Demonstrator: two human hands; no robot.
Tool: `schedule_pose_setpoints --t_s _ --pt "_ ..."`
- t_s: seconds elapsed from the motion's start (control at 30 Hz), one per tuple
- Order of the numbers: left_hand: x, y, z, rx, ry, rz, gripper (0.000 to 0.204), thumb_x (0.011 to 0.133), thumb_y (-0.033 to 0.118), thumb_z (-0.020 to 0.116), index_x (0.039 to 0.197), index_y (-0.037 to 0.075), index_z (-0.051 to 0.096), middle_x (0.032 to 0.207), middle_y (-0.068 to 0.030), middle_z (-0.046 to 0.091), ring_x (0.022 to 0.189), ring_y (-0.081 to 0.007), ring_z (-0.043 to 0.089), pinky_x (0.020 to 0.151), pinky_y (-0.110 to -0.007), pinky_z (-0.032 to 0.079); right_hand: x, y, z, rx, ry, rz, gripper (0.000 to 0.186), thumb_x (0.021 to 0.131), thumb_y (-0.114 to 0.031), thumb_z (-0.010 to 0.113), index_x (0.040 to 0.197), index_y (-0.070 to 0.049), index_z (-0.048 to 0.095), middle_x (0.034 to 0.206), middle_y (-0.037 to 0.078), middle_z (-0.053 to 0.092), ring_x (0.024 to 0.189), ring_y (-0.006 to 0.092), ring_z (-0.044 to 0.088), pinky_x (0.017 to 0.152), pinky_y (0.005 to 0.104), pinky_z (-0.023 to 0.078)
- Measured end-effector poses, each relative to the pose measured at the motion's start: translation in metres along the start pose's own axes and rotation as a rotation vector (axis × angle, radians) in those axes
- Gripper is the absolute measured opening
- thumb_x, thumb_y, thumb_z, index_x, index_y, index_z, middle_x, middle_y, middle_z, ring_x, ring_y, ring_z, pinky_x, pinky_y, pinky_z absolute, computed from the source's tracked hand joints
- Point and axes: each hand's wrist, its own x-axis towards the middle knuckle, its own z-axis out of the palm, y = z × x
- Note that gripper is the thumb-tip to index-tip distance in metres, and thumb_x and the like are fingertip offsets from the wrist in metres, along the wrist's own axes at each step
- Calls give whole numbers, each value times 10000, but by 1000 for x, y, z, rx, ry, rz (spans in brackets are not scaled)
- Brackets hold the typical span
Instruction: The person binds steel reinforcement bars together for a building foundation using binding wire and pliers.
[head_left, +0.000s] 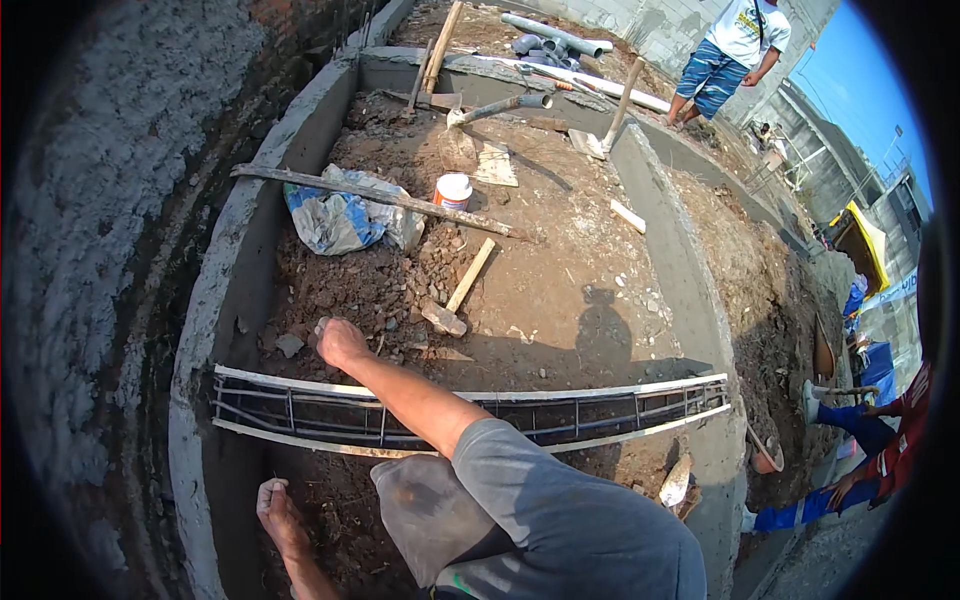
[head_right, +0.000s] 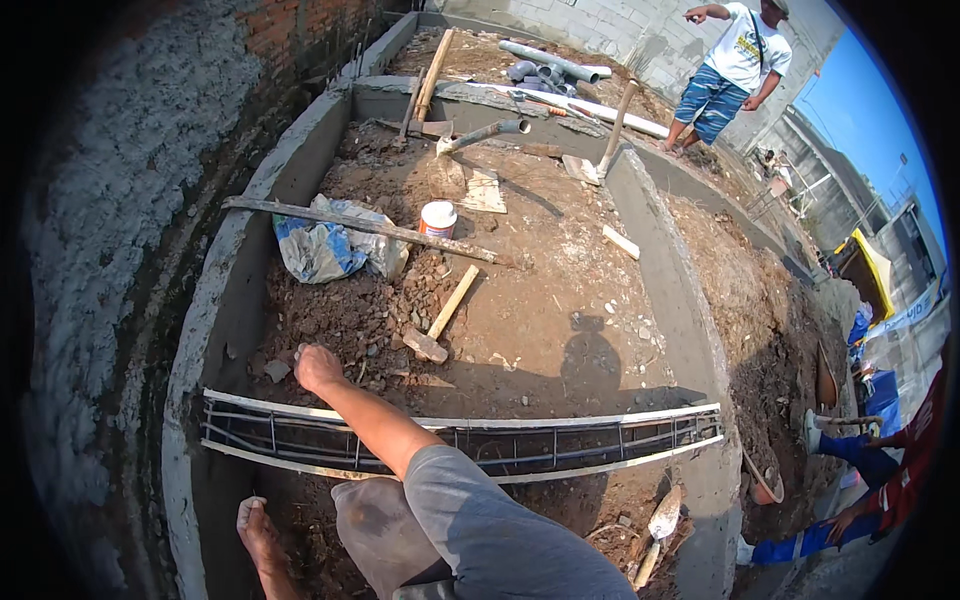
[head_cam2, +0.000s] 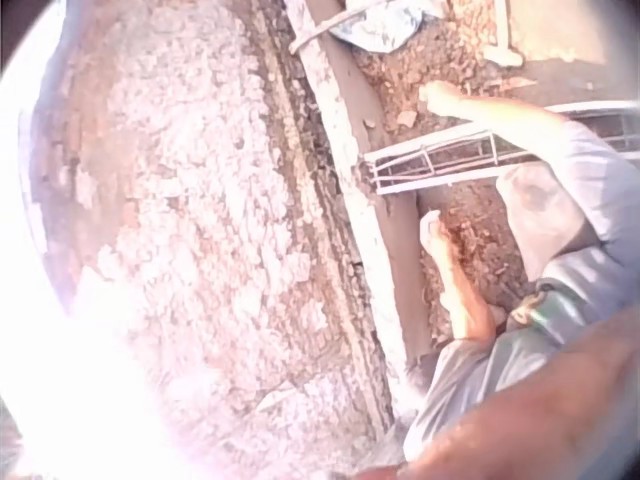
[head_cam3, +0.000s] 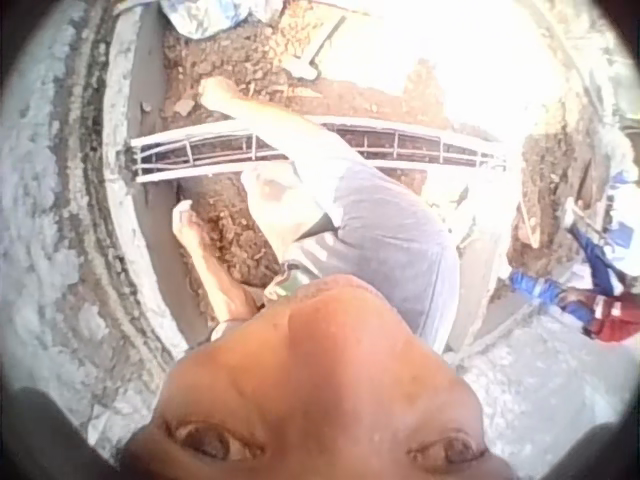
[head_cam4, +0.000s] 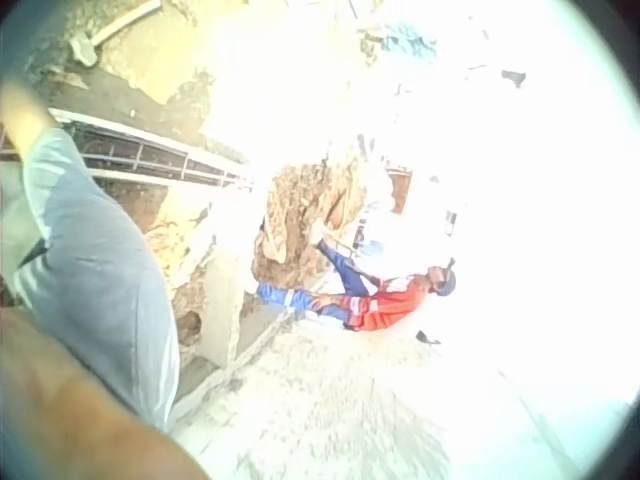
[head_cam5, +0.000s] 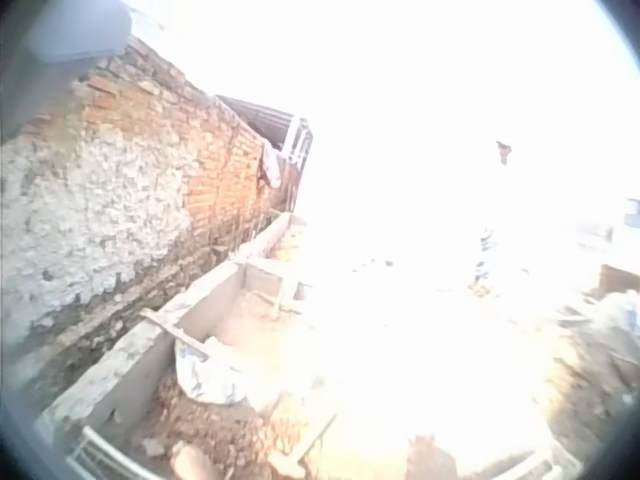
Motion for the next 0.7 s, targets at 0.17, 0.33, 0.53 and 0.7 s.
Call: schedule_pose_setpoints --t_s 0.17,0.33,0.53,0.7 --pt "-12 52 -18 -19 45 -170 98 897 172 542 848 91 565 524 87 331 399 -12 236 363 -206 171 16 13 20 5 -95 6 248 893 -243 504 901 -40 647 969 206 645 965 398 591 807 469 477" --pt "-11 77 -7 -186 -3 106 145 950 216 490 940 79 536 646 18 481 506 -70 445 448 -210 367 -23 -51 16 -57 -303 -226 289 903 -281 515 856 -21 633 884 208 642 927 392 596 789 479 469" --pt "57 102 72 -344 -187 151 148 958 230 507 977 86 536 784 6 556 721 -111 573 724 -303 535 -43 -37 7 -6 -184 -541 224 881 -230 550 856 -25 639 850 176 609 856 372 597 773 471 477" --pt "92 122 119 -216 -333 180 134 936 186 556 951 55 576 755 -18 571 704 -113 560 692 -264 476 -58 -39 -2 -85 -225 -544 196 868 -225 583 939 -55 648 895 127 588 911 321 574 798 430 484"
